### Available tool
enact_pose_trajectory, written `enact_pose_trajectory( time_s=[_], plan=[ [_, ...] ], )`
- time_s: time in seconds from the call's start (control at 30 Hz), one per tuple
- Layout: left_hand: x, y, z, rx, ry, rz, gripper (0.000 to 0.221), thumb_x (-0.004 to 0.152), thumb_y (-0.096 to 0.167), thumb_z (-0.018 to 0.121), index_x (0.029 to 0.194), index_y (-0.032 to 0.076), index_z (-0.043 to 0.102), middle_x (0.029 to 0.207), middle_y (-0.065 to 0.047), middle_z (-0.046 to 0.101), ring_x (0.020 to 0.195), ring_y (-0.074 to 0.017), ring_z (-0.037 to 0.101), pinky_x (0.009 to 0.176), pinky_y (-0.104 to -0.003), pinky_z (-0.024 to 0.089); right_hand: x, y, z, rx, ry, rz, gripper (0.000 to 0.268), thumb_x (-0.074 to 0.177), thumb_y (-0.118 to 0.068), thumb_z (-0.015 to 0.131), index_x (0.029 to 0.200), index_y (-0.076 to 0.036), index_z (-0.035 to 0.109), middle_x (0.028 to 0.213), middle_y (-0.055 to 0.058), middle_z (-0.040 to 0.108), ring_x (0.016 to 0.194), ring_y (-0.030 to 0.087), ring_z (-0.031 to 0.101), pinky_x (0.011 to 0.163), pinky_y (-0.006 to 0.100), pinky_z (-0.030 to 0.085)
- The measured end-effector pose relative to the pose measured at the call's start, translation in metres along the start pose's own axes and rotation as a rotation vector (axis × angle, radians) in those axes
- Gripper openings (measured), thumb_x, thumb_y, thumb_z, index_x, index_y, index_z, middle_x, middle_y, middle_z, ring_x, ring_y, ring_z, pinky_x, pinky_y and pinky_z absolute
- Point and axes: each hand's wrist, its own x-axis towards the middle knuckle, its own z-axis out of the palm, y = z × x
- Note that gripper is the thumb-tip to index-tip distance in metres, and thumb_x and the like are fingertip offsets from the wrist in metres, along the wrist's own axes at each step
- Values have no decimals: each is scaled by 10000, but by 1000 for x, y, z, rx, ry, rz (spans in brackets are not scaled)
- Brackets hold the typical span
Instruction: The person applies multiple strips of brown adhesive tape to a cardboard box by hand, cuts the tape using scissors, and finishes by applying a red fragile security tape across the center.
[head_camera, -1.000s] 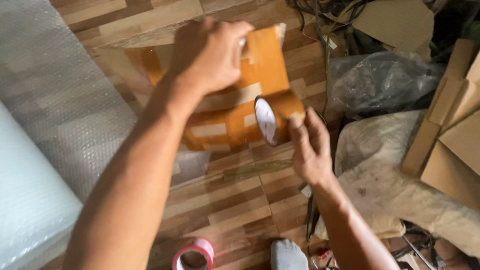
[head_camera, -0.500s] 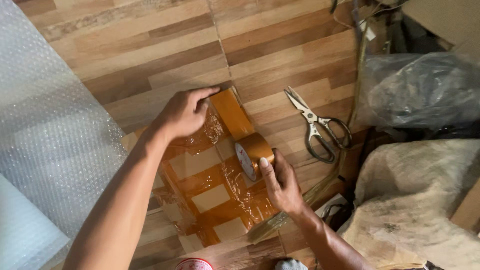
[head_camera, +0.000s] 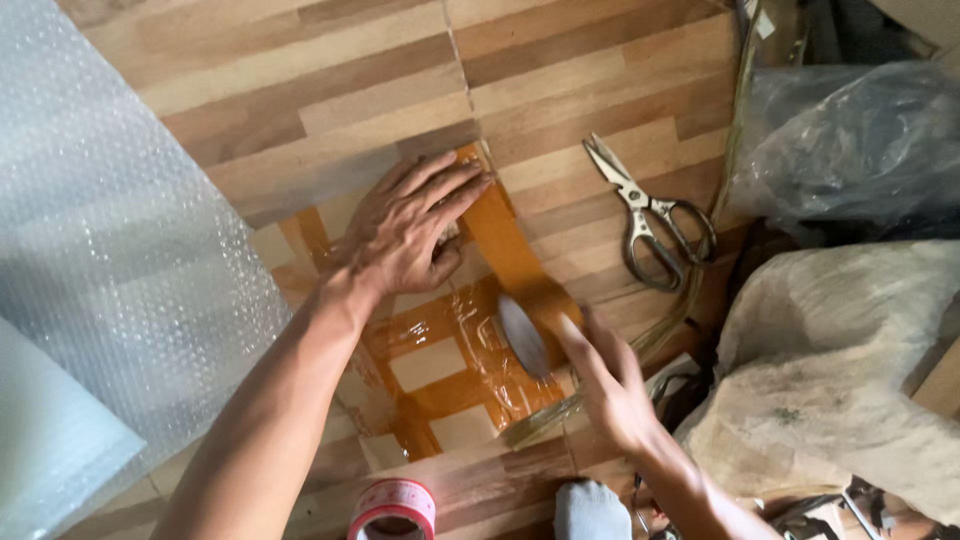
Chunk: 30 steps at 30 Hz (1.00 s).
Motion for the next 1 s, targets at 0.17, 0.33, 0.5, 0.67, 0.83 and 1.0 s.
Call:
enact_pose_trajectory(
  time_s=[0.17, 0.33, 0.5, 0.67, 0.83, 1.0],
  plan=[
    [-1, 4, 11, 62, -2, -21, 886, 818, 628, 571, 1573, 249, 305, 1643, -58, 284, 1476, -274, 276, 1162, -537, 282, -90, 37, -12, 270, 14, 279, 501, 987, -316, 576, 1291, 81, 592, 1078, 162, 687, 1015, 219, 603, 908, 338, 478],
    [-3, 6, 25, 58, 48, -22, 865, 797, 617, 597, 1568, 312, 352, 1631, -51, 332, 1454, -294, 311, 1099, -599, 327, -78, 20, -8, -188, -80, 489, 457, 945, -412, 561, 1186, -34, 647, 872, 155, 705, 800, 226, 607, 710, 350, 502],
    [-1, 11, 41, 83, 173, 2, 840, 886, 675, 530, 1623, 313, 350, 1736, 9, 215, 1580, -301, 198, 1258, -627, 134, -50, -11, 2, -168, -85, 389, 534, 907, -491, 534, 1190, -63, 678, 889, 90, 741, 793, 191, 650, 710, 338, 519],
    [-3, 10, 45, -199, 288, 84, 1188, 684, 957, 371, 1556, 151, 348, 1675, -37, 202, 1552, -339, 112, 1198, -675, -12, -36, -20, 7, -130, -107, 457, 541, 925, -500, 535, 1160, -45, 709, 800, 168, 687, 706, 224, 600, 640, 366, 490],
    [-20, 50, 32, 20, 85, 285, 958, 844, 882, 420, 1540, 225, 450, 1713, 6, 247, 1606, -279, 65, 1275, -585, -22, -35, -18, 11, -40, -75, 373, 545, 933, -497, 526, 1219, -62, 687, 840, 97, 735, 702, 165, 631, 632, 344, 515],
    [-53, 118, 36, 45, 195, 289, 1003, 679, 867, 505, 1514, 326, 378, 1697, 4, 189, 1587, -253, 0, 1276, -562, -54, -43, 0, 12, -54, -67, 419, 577, 940, -503, 497, 1264, -62, 679, 778, 151, 683, 658, 223, 604, 594, 372, 500]
  ],
)
